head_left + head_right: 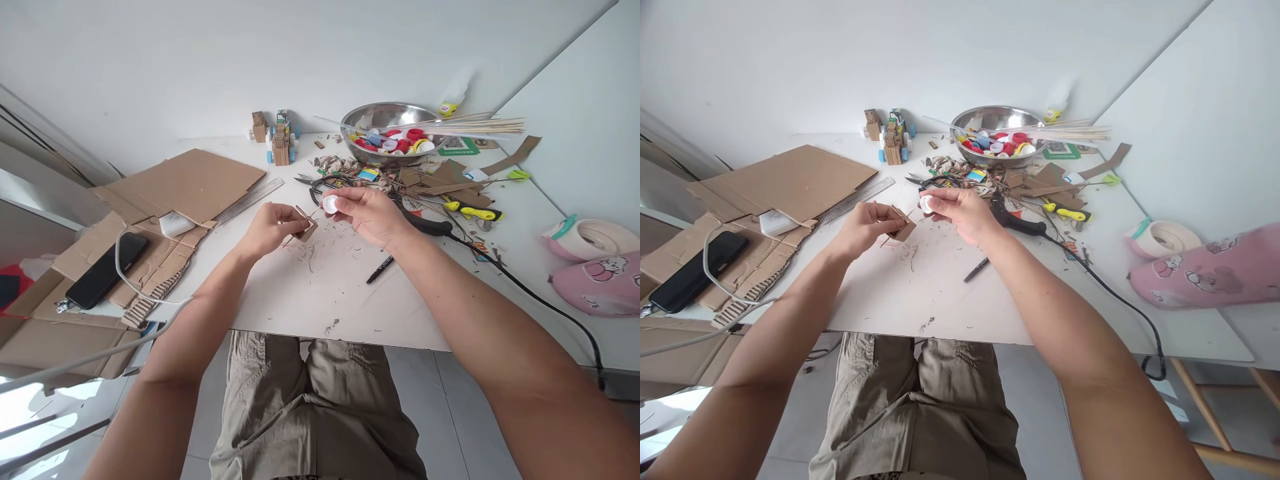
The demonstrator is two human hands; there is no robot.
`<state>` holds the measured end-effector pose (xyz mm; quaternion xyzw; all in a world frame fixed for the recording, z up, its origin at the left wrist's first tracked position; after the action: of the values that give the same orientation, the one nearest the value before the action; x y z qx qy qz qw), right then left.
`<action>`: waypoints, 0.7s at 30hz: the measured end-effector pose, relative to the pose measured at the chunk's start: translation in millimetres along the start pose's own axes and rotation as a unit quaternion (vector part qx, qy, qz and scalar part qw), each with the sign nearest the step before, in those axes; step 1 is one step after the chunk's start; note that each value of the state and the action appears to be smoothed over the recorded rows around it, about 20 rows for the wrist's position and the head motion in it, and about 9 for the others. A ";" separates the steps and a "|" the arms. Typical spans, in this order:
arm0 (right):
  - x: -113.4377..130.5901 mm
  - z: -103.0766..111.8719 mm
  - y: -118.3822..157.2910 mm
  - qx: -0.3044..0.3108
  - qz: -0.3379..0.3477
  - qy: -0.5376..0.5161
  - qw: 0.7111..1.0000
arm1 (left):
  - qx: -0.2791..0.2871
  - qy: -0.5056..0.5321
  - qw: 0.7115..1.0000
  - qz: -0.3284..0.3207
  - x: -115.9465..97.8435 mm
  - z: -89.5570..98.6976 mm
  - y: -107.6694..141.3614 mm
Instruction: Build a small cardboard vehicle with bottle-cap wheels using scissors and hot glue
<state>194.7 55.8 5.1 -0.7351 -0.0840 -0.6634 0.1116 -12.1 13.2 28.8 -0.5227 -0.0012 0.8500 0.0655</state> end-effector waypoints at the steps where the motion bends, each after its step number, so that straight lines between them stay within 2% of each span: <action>1: -1.2 -1.5 1.1 0.006 -0.011 -0.013 1.000 | 0.005 0.026 1.000 0.009 -0.9 -1.2 0.8; 5: -5.7 -5.2 3.6 0.027 -0.026 -0.029 0.999 | 0.020 0.069 0.997 0.009 -6.3 -8.4 3.5; 14: -11.2 -5.7 2.7 0.050 -0.022 -0.032 0.998 | 0.001 0.026 0.999 -0.021 -11.0 -11.5 6.6; 18: -10.1 -6.8 3.6 0.052 -0.003 -0.007 0.999 | -0.002 0.005 1.000 -0.024 -12.2 -8.5 7.8; 21: -4.6 -8.0 5.3 0.042 0.041 0.028 0.998 | -0.007 -0.037 0.998 -0.045 -12.9 -4.5 8.3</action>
<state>188.0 48.7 1.0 -0.7139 -0.0784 -0.6742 0.1720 -3.3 3.3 37.6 -0.4907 -0.0333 0.8649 0.1002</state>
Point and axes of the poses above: each hand's wrist, its own y-axis away from the middle knuckle, its own z-axis out of the back of the hand, x = y × z, the point moved 3 cm from there along -y, towards the middle knuckle, and after that the axes turned 7 degrees about -x, right-handed, at the moved point
